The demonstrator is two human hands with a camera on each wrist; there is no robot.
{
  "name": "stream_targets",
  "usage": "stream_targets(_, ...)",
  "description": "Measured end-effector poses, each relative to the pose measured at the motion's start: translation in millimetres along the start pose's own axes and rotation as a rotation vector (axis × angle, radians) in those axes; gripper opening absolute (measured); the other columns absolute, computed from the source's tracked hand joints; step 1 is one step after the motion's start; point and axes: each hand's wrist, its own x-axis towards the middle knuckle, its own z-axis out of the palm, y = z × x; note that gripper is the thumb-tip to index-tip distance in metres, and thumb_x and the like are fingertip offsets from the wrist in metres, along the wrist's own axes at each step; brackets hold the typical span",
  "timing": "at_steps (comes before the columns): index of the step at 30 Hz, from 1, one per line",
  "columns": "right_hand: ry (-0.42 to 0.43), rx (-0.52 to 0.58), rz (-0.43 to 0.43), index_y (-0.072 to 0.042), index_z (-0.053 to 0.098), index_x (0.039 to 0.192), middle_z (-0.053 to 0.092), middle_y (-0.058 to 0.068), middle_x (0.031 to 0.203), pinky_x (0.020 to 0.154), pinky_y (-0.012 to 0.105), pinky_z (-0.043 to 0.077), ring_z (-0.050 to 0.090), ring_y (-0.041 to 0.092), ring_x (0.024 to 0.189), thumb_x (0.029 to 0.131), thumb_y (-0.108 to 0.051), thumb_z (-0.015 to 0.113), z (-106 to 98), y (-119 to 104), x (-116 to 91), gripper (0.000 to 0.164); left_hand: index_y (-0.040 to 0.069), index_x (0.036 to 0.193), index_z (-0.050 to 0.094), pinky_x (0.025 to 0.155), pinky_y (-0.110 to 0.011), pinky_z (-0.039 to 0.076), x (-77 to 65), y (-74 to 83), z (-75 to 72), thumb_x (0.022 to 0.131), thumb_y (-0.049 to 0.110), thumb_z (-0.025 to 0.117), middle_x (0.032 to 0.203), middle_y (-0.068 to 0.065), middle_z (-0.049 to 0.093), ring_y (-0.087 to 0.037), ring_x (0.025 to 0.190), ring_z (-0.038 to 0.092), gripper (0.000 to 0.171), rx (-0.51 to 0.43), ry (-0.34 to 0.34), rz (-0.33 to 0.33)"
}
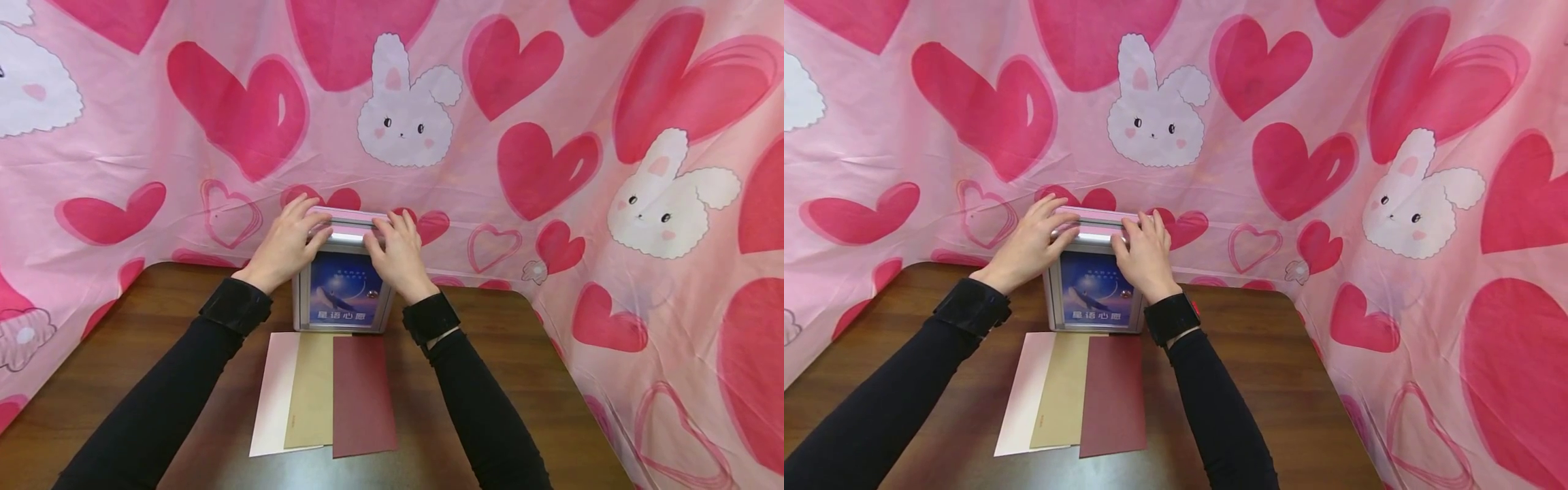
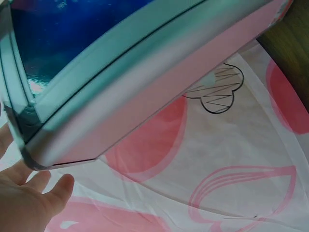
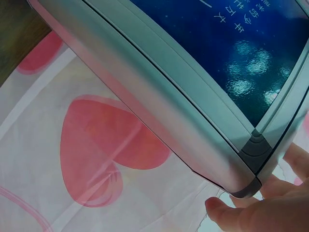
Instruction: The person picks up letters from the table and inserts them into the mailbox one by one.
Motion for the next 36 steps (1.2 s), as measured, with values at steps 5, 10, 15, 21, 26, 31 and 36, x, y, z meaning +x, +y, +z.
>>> stream_targets(5, -0.009, 0.006, -0.008, -0.008, 0.057, 0.132, 0.043, 0.020, 0.144, 0.111, 0.061, 0.022, 0.018, 0.038, 0.139, 0.093, -0.029, 0.054, -1, -2, -3, 0.044, 0.003, 0.124, 0.060, 0.105, -0.068, 0.027, -0.2, 8.2, -3.2, 0.090, 0.022, 0.063, 0.142, -0.025, 0.043, -0.035, 0.139, 0.021, 0.039, -0.011, 0.006, 0.027)
stream_targets(10, -0.008, 0.003, -0.021, -0.007, 0.052, 0.135, 0.043, 0.020, 0.145, 0.111, 0.061, 0.022, 0.017, 0.038, 0.139, 0.093, -0.029, 0.055, -3, -4, -7, 0.048, 0.002, 0.120, 0.062, 0.104, -0.068, 0.030, -0.9, 19.8, -4.6, 0.088, 0.018, 0.067, 0.140, -0.026, 0.045, -0.036, 0.138, 0.025, 0.036, -0.024, 0.042, 0.091)
stream_targets(15, -0.002, 0.008, -0.053, -0.006, 0.049, 0.137, 0.041, 0.022, 0.145, 0.111, 0.062, 0.021, 0.016, 0.039, 0.139, 0.093, -0.027, 0.056, -8, -9, -15, 0.049, 0.000, 0.116, 0.064, 0.107, -0.065, 0.029, -4.0, 30.3, -3.9, 0.085, 0.012, 0.070, 0.135, -0.026, 0.049, -0.038, 0.136, 0.028, 0.034, -0.048, 0.081, 0.164)
stream_targets(21, -0.004, 0.038, -0.090, -0.003, 0.050, 0.136, 0.038, 0.022, 0.147, 0.112, 0.063, 0.019, 0.012, 0.037, 0.141, 0.094, -0.028, 0.054, -12, -13, -26, 0.048, -0.001, 0.113, 0.066, 0.109, -0.063, 0.026, -10.9, 39.7, -1.3, 0.082, 0.008, 0.072, 0.132, -0.027, 0.052, -0.038, 0.134, 0.032, 0.032, -0.087, 0.124, 0.228)
stream_targets(26, 0.038, 0.056, -0.122, -0.002, 0.052, 0.134, 0.040, 0.024, 0.145, 0.111, 0.064, 0.018, 0.012, 0.039, 0.141, 0.093, -0.024, 0.056, -13, -12, -41, 0.046, -0.001, 0.109, 0.068, 0.108, -0.059, 0.033, -18.3, 48.1, 3.0, 0.082, 0.006, 0.072, 0.129, -0.024, 0.055, -0.036, 0.131, 0.038, 0.028, -0.110, 0.185, 0.298)
stream_targets(31, 0.106, 0.038, -0.082, -0.003, 0.054, 0.132, 0.041, 0.024, 0.144, 0.109, 0.068, 0.011, 0.010, 0.039, 0.141, 0.092, -0.024, 0.057, -12, -10, -63, 0.045, 0.000, 0.103, 0.069, 0.101, -0.052, 0.045, -35.0, 53.1, 9.4, 0.082, 0.001, 0.069, 0.121, -0.020, 0.059, -0.031, 0.121, 0.047, 0.021, -0.164, 0.184, 0.287)
stream_targets(36, 0.130, 0.012, 0.001, -0.006, 0.055, 0.131, 0.042, 0.021, 0.144, 0.105, 0.074, 0.007, 0.010, 0.038, 0.141, 0.091, -0.023, 0.057, -8, -4, -88, 0.043, 0.001, 0.101, 0.070, 0.079, -0.045, 0.059, -59.3, 49.8, 18.4, 0.084, -0.001, 0.067, 0.106, -0.013, 0.065, -0.023, 0.100, 0.060, 0.017, -0.250, 0.110, 0.183)
